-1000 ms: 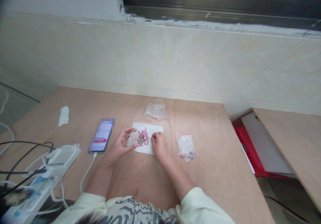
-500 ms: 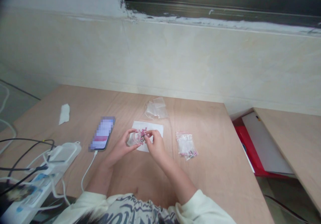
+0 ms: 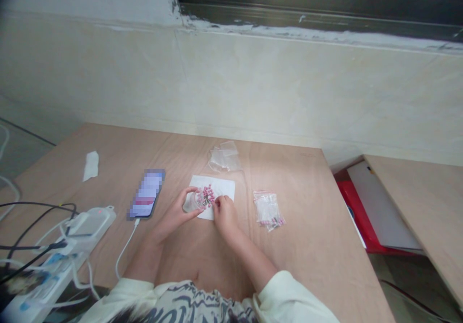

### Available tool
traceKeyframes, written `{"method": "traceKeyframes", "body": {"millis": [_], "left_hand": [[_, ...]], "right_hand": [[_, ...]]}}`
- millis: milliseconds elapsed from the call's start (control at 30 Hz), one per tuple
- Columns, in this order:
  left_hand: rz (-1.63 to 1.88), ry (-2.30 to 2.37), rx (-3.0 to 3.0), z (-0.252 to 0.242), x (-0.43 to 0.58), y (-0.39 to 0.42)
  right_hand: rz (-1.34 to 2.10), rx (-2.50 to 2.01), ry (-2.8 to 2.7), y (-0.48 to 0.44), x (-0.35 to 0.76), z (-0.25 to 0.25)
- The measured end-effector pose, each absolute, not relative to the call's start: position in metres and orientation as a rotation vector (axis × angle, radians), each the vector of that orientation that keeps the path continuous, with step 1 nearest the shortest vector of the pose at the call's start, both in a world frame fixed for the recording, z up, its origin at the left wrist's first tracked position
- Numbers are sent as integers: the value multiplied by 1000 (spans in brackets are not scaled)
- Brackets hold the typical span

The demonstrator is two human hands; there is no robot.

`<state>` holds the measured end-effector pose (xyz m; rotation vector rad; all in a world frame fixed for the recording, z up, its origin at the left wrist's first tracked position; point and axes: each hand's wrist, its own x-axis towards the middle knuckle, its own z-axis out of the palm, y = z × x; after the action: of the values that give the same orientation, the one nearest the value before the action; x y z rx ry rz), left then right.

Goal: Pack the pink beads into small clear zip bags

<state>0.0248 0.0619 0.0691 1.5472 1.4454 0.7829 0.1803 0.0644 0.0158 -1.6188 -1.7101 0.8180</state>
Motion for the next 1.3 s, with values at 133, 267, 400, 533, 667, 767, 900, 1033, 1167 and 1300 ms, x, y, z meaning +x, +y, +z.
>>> {"method": "traceKeyframes", "body": {"millis": [133, 267, 400, 533, 667, 767, 900, 1033, 1167, 1300], "left_hand": [[783, 1431, 1547, 64, 27, 63], [829, 1402, 1557, 60, 30, 63], [815, 1438, 1587, 60, 26, 63], [807, 1476, 1593, 60, 22, 62], [806, 1455, 1594, 59, 22, 63], [792, 1457, 1600, 60, 22, 63], [773, 1467, 1603, 60, 22, 63], [765, 1457, 1617, 58, 25, 63], [772, 1447, 1618, 59, 27, 63], [771, 1493, 1615, 63, 24, 63]], "right_hand": [[850, -1489, -1594, 69, 180, 45], [935, -1325, -1692, 70, 172, 61], [804, -1501, -1614, 68, 175, 39], [796, -1611, -1723, 66, 179, 11], [797, -1617, -1795, 66, 176, 4], [776, -1636, -1811, 69, 174, 4], [805, -1622, -1750, 73, 176, 9], [855, -1506, -1625, 75, 175, 31], [927, -1350, -1695, 73, 171, 50], [827, -1495, -1652, 65, 172, 36]]}}
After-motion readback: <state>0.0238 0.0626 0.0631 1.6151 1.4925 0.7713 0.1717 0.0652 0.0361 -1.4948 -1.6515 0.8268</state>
